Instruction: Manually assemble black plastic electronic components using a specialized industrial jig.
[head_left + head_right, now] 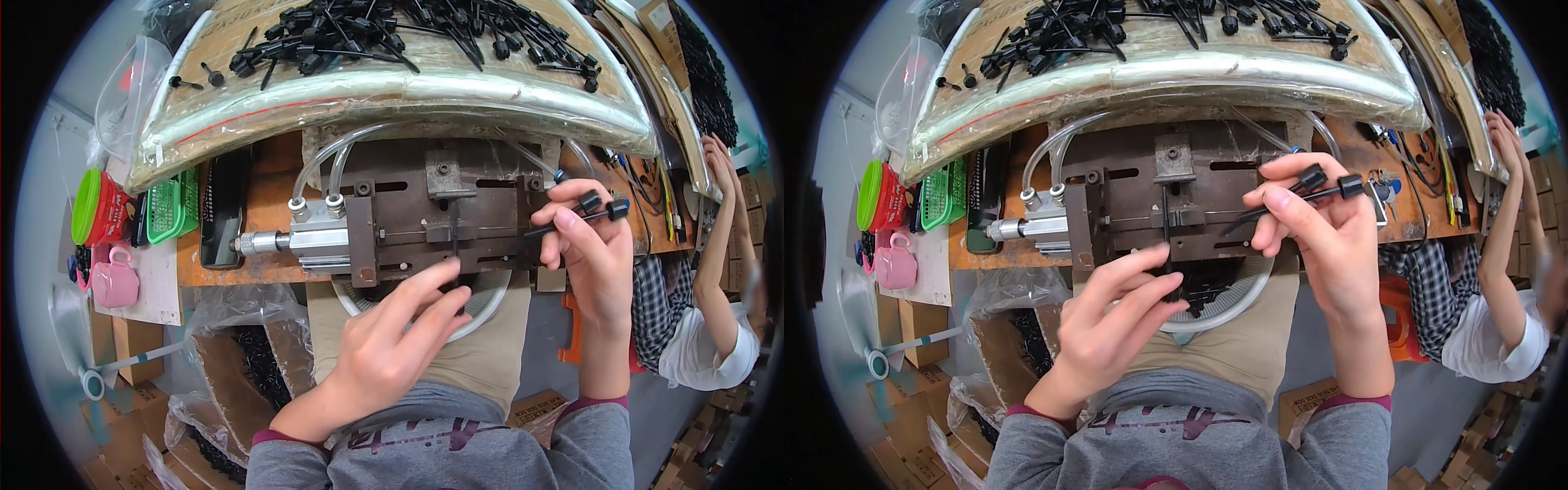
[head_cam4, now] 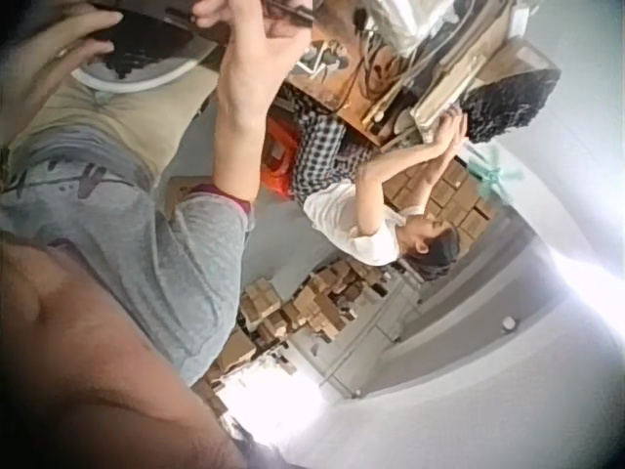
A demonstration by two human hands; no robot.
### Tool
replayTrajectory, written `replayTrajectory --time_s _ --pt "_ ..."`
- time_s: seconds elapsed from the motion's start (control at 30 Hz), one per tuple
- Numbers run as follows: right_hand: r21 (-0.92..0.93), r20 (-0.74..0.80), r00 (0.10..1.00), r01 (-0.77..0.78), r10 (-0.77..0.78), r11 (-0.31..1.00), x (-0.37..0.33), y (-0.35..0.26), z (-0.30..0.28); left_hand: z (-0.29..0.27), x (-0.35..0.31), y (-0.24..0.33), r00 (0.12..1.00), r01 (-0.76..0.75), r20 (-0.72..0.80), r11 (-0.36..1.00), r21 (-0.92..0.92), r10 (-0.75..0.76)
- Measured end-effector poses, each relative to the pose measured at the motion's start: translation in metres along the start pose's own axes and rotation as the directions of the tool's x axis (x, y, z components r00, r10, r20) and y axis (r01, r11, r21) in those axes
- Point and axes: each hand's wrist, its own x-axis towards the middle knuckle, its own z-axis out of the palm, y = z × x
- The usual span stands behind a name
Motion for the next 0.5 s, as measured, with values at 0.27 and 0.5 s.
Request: replayTrajectory --time_s 0.27,0.5 --pt "-0.437 -0.016 0.917 0.351 -0.398 0.828 -0.021 0.009 0.019 0.025 0.004 -0.014 0.992 -0.118 0.097 0.906 0.406 0.085" --pt "-0.616 0.352 0.708 0.668 -0.612 0.418 -0.026 0.029 0.007 0.023 0.008 -0.012 0.997 -0.062 0.063 0.961 0.269 0.047"
